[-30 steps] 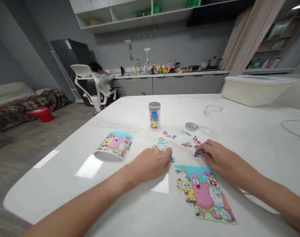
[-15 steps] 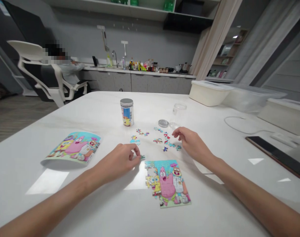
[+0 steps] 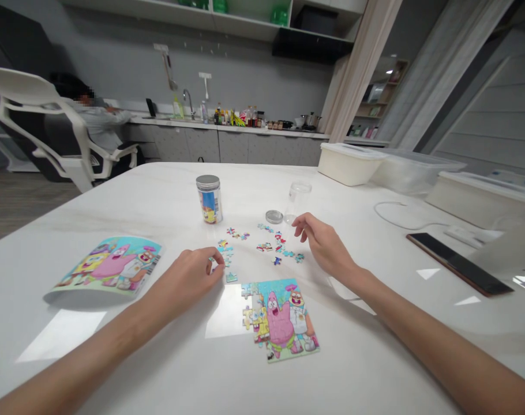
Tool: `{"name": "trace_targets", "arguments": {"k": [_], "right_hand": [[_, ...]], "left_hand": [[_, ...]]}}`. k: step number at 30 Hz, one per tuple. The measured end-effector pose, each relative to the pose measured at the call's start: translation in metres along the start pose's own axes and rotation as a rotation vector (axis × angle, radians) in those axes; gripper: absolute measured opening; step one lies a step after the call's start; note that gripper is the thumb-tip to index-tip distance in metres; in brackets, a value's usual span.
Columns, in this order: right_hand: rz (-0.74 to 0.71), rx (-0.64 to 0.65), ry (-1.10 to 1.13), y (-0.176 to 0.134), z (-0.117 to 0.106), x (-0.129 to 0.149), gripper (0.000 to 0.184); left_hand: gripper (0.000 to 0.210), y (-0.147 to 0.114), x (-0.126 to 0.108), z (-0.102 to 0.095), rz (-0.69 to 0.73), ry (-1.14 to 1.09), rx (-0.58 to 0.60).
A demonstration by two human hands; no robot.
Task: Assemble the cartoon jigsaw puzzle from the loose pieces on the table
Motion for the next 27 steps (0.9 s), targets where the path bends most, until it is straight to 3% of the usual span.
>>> {"name": "trace_targets", "arguments": {"k": [7,14,17,21,27], "right_hand": [[0.017,0.001,0.025,-0.003,-0.005,0.006,0.028],[0.034,0.27,-0.262,0.0,-0.001,-0.003,0.032],[-0.057,0.388,-0.354,-0.001,-0.002,-0.008,0.027],[-0.194,0.484,-0.307,-0.004,-0.001,-0.01,0.019],[-0.191,0.526,-0.21,-0.004,0.004,-0.013,0.01]], "left_hand": [[0.024,0.001,0.004,-0.001,0.027,0.097,-0.046],[0.024,0.0,0.005,0.001,0.036,0.101,-0.057],[0.025,0.0,0.005,0.002,0.025,0.106,-0.037],[0.026,0.0,0.004,0.004,0.021,0.116,-0.016],[0.026,-0.001,0.003,0.003,0.021,0.107,-0.026]]}}
Point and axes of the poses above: each hand's wrist, its own y-axis towards the middle knuckle, its own z-axis out of the palm, x = y × z, the point moved 5 cm from there along y, towards the middle knuckle, and after that the axes turned 9 degrees about -y, right-handed, at the moved point
